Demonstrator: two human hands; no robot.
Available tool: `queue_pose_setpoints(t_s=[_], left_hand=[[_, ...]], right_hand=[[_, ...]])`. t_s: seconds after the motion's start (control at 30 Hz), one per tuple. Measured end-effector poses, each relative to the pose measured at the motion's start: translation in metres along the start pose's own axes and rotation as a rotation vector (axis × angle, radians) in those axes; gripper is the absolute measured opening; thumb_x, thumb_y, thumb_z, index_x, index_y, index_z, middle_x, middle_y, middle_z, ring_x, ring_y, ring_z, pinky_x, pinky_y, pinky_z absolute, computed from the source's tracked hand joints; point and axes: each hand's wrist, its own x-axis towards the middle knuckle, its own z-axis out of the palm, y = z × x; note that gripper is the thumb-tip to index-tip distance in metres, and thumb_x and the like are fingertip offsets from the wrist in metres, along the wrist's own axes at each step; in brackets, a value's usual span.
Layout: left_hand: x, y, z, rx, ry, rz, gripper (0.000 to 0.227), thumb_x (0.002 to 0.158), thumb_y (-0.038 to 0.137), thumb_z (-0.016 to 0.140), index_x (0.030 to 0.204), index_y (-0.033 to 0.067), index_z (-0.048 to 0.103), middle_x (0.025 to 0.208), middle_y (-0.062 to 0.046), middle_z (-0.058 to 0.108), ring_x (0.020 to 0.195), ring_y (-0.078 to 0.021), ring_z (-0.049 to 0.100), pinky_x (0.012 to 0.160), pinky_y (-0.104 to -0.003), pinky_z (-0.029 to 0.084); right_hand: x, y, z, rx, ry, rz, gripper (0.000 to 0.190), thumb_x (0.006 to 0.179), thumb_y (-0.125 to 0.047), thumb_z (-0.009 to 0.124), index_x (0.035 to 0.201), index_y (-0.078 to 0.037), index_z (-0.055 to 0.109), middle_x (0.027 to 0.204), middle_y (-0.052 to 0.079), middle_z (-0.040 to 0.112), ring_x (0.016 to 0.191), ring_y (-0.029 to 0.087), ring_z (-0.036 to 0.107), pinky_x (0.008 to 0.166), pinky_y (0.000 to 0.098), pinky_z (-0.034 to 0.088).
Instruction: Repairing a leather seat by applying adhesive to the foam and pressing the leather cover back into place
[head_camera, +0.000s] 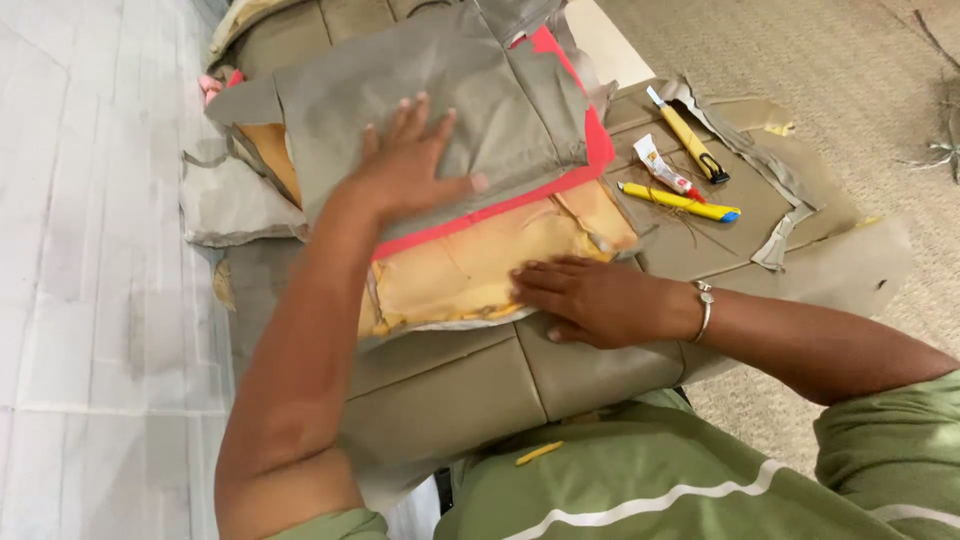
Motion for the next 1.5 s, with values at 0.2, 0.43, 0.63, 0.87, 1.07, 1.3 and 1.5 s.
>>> queue_pose_setpoints(t_s=[0.2,0.43,0.63,0.87,1.07,1.3,1.5], left_hand=[[0.012,-0.014,0.070,0.391,0.464,0.282,0.122,0.076,0.059,0.082,0.166,0.0215,0.010,0.173,-0.012,0.009,0.159,-0.0306,0.008,0.118,-0.070,0.012],[-0.019,-0.045,0.095,0.370,0.728,0.316,0.101,0.078,0.015,0.086,0.163,0.0136,0.032,0.166,-0.018,0.034,0.154,-0.0371,0.030,0.113,-0.079,0.019],[-0.014,-0.040,0.109,0.372,0.847,0.287,0.105,0.081,0.045,0.086,0.163,0.0096,0.033,0.168,-0.019,0.033,0.156,-0.0370,0.024,0.109,-0.086,0.008],[-0.001,-0.030,0.106,0.499,1.163,0.273,0.091,0.060,0.045,0.096,0.138,0.0141,0.061,0.135,-0.003,0.067,0.121,-0.0217,0.066,0.086,-0.037,0.047],[-0.007,-0.029,0.115,0.594,1.093,0.249,0.084,0.079,0.047,0.088,0.150,0.0169,0.055,0.147,-0.007,0.059,0.132,-0.0254,0.056,0.099,-0.046,0.045],[0.004,-0.028,0.119,0.440,1.085,0.294,0.094,0.070,0.046,0.093,0.148,0.0106,0.055,0.145,-0.014,0.058,0.137,-0.0336,0.051,0.107,-0.058,0.038],[0.021,-0.037,0.137,0.454,1.322,0.429,0.040,0.105,0.029,0.062,0.145,0.0203,0.062,0.146,-0.005,0.062,0.131,-0.0259,0.061,0.105,-0.051,0.046]], right_hand=[[0.003,0.005,-0.025,0.265,-0.045,-0.007,0.058,0.100,-0.033,0.061,0.146,0.000,0.050,0.155,0.021,0.049,0.144,0.038,0.044,0.118,0.0488,0.035],[0.023,0.056,-0.057,-0.324,0.403,0.195,0.033,0.096,-0.036,0.070,0.103,-0.005,0.059,0.112,0.014,0.056,0.104,0.035,0.059,0.088,0.0450,0.050],[0.060,0.064,-0.051,-0.543,0.314,0.310,0.095,0.077,-0.051,0.077,0.153,-0.002,0.049,0.152,0.019,0.053,0.136,0.037,0.051,0.113,0.0525,0.040],[0.074,0.077,-0.040,-0.567,0.453,0.292,0.067,0.073,-0.036,0.077,0.134,-0.012,0.067,0.131,0.008,0.066,0.112,0.029,0.063,0.093,0.0426,0.048],[0.067,0.072,-0.040,-0.576,0.399,0.225,0.064,0.078,-0.034,0.079,0.135,-0.007,0.063,0.130,0.010,0.063,0.120,0.030,0.061,0.096,0.0417,0.049],[0.062,0.064,-0.040,-0.547,0.549,0.105,0.021,0.096,-0.021,0.066,0.112,-0.011,0.075,0.117,0.010,0.067,0.117,0.032,0.066,0.092,0.0448,0.052],[0.058,0.065,-0.014,-0.502,0.695,-0.061,0.020,0.102,-0.012,0.051,0.097,-0.013,0.071,0.101,0.007,0.064,0.092,0.026,0.066,0.076,0.0379,0.051]])
